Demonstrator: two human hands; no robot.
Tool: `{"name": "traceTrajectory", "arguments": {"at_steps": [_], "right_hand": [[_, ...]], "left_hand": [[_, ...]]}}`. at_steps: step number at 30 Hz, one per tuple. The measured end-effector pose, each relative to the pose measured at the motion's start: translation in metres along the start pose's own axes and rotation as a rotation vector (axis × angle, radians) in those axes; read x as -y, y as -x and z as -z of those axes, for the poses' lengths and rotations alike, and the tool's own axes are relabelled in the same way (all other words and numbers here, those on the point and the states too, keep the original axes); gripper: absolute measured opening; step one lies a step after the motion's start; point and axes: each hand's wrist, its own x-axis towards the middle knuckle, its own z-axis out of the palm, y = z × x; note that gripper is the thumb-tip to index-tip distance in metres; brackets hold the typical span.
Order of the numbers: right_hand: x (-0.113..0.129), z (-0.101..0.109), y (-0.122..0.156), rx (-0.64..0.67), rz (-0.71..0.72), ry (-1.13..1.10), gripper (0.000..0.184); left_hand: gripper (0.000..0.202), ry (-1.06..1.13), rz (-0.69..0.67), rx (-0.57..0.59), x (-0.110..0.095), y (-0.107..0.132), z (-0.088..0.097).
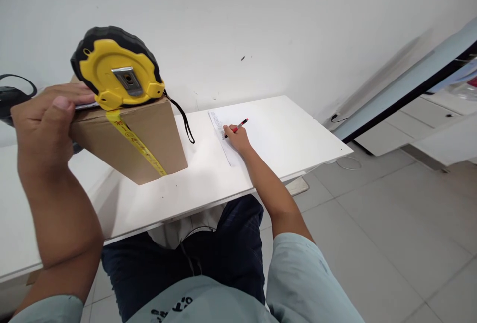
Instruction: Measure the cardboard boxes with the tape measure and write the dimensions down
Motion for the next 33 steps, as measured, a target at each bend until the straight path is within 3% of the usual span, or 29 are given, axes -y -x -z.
{"name": "traceTrajectory", "arguments": {"at_steps": [33], "right_hand": [[-0.0023, -0.0004, -0.0002, -0.041, -0.023, 0.008, 0.042]], "left_hand": [[0.022, -0.039, 0.000, 0.008, 0.0020, -0.0012, 0.0002]]}}
